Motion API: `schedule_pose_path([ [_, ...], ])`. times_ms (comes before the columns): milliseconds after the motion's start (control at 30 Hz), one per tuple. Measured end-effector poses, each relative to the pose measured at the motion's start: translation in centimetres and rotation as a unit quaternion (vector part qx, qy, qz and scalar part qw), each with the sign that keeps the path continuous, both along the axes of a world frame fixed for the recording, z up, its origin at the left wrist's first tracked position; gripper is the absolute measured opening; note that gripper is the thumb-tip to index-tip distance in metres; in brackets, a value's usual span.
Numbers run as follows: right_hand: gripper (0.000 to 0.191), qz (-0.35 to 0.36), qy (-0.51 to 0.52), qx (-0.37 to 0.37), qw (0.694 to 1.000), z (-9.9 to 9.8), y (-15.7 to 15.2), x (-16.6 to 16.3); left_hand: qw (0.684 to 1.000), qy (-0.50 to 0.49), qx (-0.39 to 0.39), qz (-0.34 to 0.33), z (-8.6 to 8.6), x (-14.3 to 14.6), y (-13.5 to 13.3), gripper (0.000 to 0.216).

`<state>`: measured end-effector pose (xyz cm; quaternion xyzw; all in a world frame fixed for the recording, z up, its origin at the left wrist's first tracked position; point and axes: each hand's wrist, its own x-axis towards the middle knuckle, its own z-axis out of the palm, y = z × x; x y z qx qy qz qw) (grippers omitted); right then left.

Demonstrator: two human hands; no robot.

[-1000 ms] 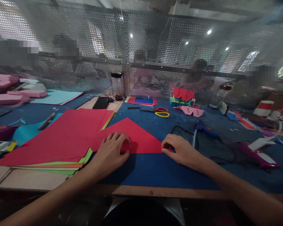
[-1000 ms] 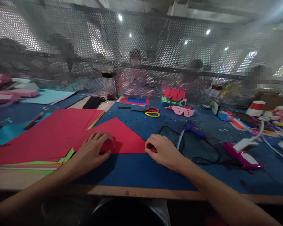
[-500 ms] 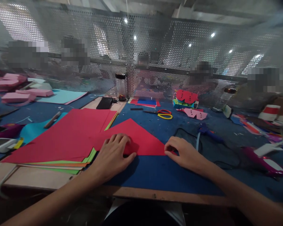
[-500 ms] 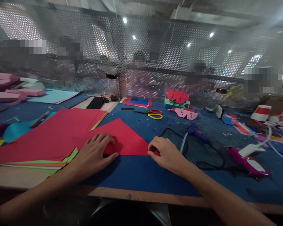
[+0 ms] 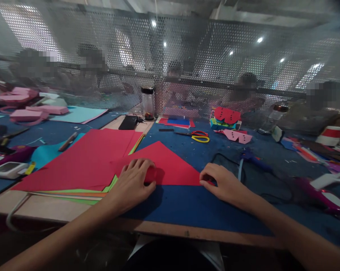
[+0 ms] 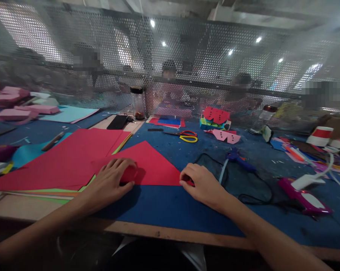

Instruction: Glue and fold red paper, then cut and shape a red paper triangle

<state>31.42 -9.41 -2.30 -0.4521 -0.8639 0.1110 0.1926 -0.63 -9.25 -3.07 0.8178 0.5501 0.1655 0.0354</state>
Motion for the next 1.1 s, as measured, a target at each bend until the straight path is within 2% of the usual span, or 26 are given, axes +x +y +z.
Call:
schedule_pose_path([
  [533,0.006,0.002,0.005,-0.007,1.000,0.0,0.0,-0.1,0.999,-0.013,0.003,0.031,0.1,-1.9,-0.4,0.037],
  [1100,0.004,0.005,0.006,-0.001,1.000,-0.4,0.3,0.1,0.997,-0.030,0.015,0.069,-1.1,-4.8,-0.2,0.038],
])
